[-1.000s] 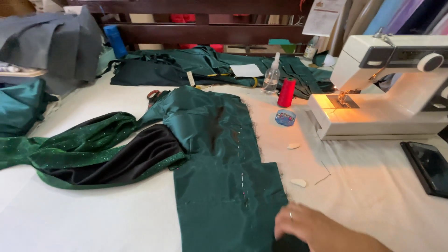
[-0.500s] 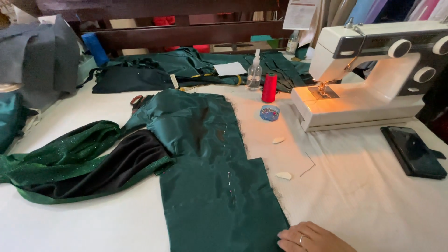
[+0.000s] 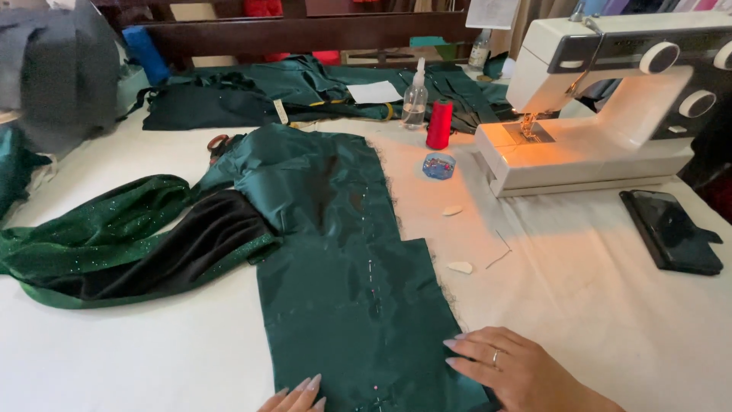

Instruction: Pinning layers of green satin fabric together along a seam to prepare for sewing.

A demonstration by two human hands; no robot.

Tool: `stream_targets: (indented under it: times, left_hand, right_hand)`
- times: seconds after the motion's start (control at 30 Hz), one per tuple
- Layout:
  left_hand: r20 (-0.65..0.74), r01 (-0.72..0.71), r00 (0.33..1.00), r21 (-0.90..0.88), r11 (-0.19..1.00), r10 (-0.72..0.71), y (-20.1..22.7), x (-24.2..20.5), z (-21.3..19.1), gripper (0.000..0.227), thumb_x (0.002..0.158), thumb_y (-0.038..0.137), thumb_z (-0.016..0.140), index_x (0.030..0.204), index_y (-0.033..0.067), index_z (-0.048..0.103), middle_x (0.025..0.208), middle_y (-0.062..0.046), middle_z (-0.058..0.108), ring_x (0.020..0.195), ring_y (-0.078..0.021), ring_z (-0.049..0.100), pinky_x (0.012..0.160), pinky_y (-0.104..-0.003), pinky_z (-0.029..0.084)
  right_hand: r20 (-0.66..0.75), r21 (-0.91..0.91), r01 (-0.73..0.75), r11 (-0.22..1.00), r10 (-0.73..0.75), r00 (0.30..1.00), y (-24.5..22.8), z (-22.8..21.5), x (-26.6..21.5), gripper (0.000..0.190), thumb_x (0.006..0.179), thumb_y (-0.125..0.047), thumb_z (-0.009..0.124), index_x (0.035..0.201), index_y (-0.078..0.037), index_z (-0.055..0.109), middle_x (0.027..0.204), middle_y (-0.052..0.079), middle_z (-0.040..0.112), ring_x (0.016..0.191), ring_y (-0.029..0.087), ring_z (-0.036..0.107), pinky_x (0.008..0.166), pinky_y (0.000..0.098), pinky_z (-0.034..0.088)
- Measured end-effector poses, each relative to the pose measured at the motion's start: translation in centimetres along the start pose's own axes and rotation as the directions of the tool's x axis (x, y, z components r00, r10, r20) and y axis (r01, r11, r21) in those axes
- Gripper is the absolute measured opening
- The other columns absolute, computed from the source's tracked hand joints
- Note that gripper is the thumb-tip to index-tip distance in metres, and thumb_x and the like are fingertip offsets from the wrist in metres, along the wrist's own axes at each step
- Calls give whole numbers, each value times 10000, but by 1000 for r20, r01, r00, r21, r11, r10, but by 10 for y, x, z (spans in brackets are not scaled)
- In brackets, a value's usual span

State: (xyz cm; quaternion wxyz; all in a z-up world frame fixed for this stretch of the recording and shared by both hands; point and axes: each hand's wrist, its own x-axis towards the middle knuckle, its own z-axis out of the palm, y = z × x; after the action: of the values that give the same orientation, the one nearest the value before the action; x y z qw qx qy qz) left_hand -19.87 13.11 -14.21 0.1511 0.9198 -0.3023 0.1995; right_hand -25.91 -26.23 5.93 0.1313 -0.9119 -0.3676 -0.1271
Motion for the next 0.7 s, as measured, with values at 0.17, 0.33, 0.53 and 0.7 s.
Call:
stream_targets:
  times: [0.17, 0.33, 0.53, 0.7]
  left_hand:
    - [8, -452, 890, 151, 879, 456, 8, 33, -120, 430, 1024, 416, 520, 1361, 151, 557, 1411, -41, 587, 1262, -214, 568, 1008, -366, 455]
    - [34, -559, 824, 208, 803, 565, 3, 29, -123, 435, 1053, 342, 455, 1445, 155, 486, 1473, -17, 532, 1358, -210, 473, 1121, -369, 352]
    - [148, -635, 768, 44, 772, 623, -25, -7, -54, 544, 1016, 379, 562, 1504, 173, 436, 1505, -14, 502, 1358, -201, 465, 1089, -338, 343]
    - [149, -362, 918, -69, 930, 368, -31, -39, 8, 443, 1079, 417, 354, 1357, 193, 617, 1304, 10, 644, 1194, -163, 576, 998, -340, 422]
  right_hand:
    - [-42, -24, 104, 994, -105, 994, -4, -2, 1, 454, 951, -424, 556, 1214, -85, 704, 1266, 91, 705, 1144, 285, 674, 974, 479, 496]
    - [-92, 0, 223, 975, -222, 971, -3, -5, 0, 259, 912, -78, 586, 1133, -79, 720, 1226, 84, 720, 1099, 261, 695, 983, 473, 510]
    - [-155, 130, 109, 986, -88, 984, -6, -5, 2, 307, 809, -256, 847, 1077, -117, 788, 1132, 53, 781, 1014, 233, 762, 913, 454, 570]
    - [473, 507, -600, 619, 383, 794, -2, -39, 15, 304, 744, -343, 895, 1031, -242, 890, 1262, -36, 797, 1218, 153, 690, 1041, 394, 482]
